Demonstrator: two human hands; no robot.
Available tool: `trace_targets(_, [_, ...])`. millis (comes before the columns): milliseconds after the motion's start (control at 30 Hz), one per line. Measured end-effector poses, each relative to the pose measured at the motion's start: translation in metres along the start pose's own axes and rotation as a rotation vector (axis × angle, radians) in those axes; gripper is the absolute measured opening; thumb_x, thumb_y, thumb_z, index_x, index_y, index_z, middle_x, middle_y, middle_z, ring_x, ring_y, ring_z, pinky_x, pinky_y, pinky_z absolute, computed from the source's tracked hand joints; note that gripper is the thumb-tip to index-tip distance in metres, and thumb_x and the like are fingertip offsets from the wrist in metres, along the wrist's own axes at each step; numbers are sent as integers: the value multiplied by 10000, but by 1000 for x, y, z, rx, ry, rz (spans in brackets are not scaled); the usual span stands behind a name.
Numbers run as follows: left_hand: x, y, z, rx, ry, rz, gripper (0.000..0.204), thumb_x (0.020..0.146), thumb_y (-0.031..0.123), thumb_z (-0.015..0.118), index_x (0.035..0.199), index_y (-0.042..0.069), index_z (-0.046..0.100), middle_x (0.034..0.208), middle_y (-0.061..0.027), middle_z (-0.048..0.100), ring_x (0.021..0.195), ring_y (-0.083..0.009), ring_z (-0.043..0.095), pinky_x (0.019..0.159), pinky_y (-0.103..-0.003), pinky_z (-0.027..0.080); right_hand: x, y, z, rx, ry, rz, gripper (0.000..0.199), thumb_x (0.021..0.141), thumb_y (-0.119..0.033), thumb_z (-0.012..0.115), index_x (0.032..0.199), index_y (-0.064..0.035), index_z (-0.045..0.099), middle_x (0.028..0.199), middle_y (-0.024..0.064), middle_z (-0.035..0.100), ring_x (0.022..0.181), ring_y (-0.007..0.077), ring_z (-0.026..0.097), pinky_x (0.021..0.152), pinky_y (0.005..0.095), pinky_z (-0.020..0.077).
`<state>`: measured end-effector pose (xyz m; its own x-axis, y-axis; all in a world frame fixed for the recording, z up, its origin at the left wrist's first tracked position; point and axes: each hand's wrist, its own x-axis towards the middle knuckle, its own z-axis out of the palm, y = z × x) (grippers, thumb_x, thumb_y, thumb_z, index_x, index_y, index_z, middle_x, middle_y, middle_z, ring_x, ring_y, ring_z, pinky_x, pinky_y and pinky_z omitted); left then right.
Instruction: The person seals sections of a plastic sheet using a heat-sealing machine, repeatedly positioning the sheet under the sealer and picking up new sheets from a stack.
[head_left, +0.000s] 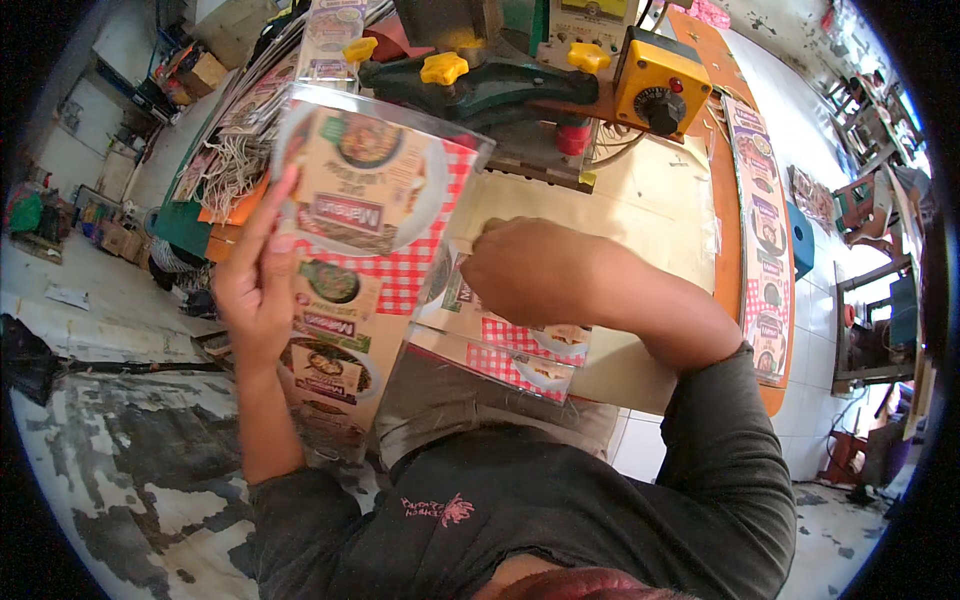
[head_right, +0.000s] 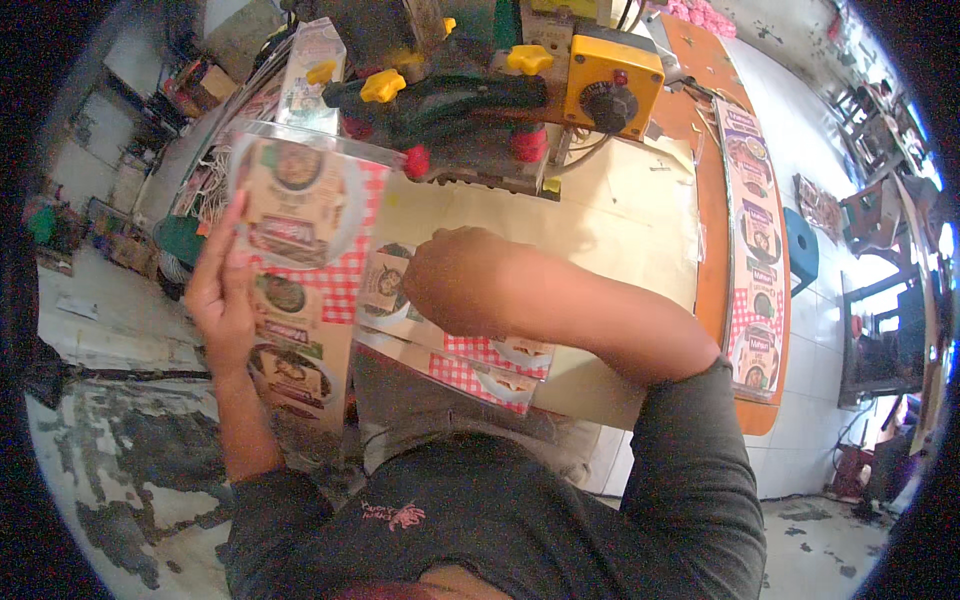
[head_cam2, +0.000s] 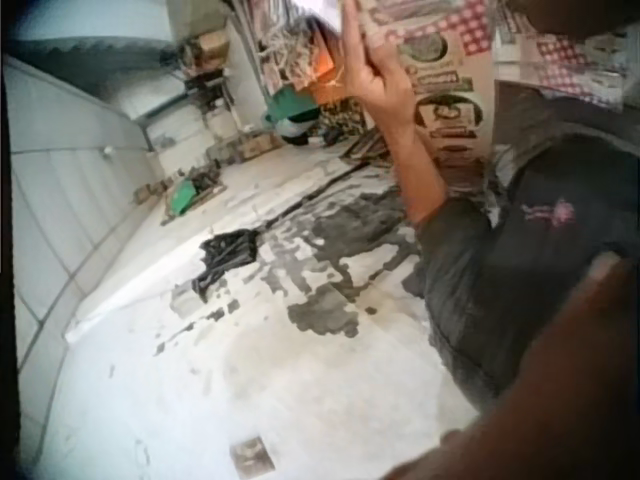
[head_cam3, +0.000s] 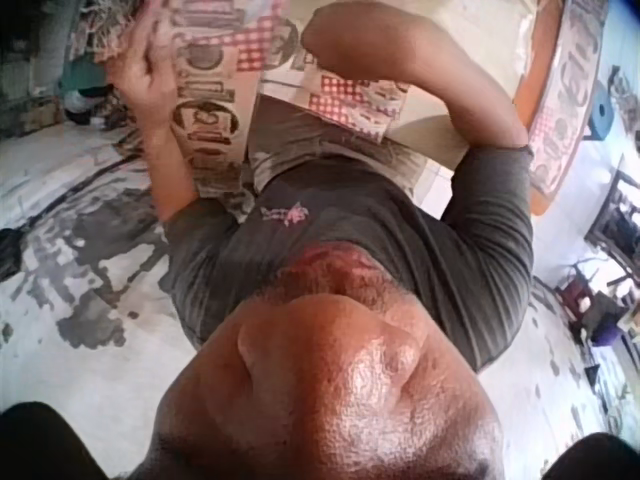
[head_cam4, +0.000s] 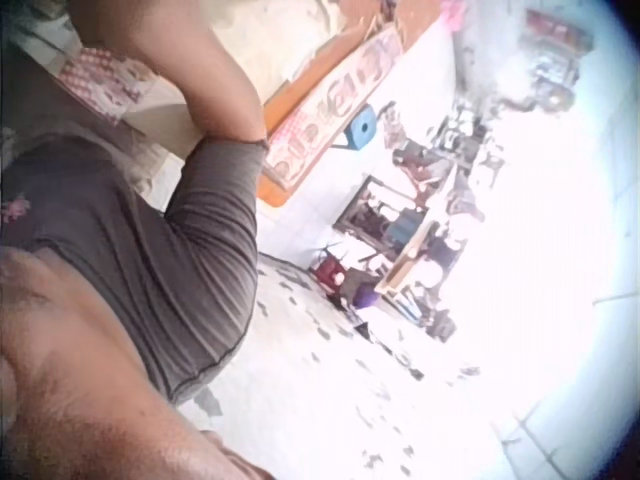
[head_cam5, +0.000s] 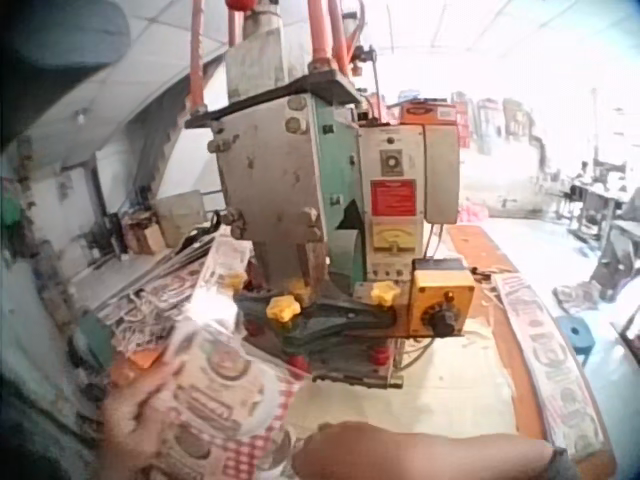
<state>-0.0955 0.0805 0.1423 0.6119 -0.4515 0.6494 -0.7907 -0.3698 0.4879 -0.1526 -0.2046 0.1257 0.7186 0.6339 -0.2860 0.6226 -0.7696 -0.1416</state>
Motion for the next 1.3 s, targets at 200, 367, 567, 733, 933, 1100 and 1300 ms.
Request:
trace_targets(200, [-12,-31,47,-265,-228,-272,407,1071,144,521,1470,93,582,964,-19,685,651,-20,531,601,-225,455,-74,-30,-31,100,281,-192,178,880,-82,589,870,51,706,818,218,725,782,378,742,686,430,612])
trace_targets(367, [-17,-37,88,-343,-500,-543,389,1077,169,527,1458,169,608,712,36,526,559,-31,502,542,-236,450,-75,-38,-26,84,226,-169,154,872,-79,596,851,46,683,789,220,695,770,358,737,656,430,604])
trace_targets(567, [-10,-46,117,-343,-539,-678,378,1088,170,498,1447,165,615,700,30,512,559,-45,477,535,-255,445,-51,-23,-15,-3,236,-110,129,889,-70,593,950,41,619,867,194,683,844,330,715,729,421,585])
trace_targets(733, [-2,-64,125,-342,-548,-687,382,1085,151,489,1446,146,614,697,32,496,575,-50,469,552,-267,444,-19,-22,-1,3,95,18,127,860,-57,620,918,47,666,855,191,701,836,339,727,715,414,593])
trace_targets(933, [3,-65,130,-340,-544,-719,393,1088,161,489,1470,132,578,729,7,500,603,-69,482,573,-284,448,-1,-15,14,-85,149,104,96,800,-41,684,879,1,719,878,183,729,850,291,753,682,377,596])
trace_targets(1100, [1,-69,134,-336,-533,-721,389,1110,178,471,1487,142,562,896,-1,594,646,-50,458,595,-244,449,14,-6,13,-40,71,207,96,739,-37,748,834,-30,752,829,159,742,810,290,762,657,381,600])
trace_targets(1300, [-4,-82,141,-263,-527,-643,393,1115,155,456,1496,135,548,1255,-63,680,813,-69,560,725,-241,517,22,2,25,-27,81,230,62,744,-48,745,803,-41,762,817,161,743,795,297,764,652,385,602])
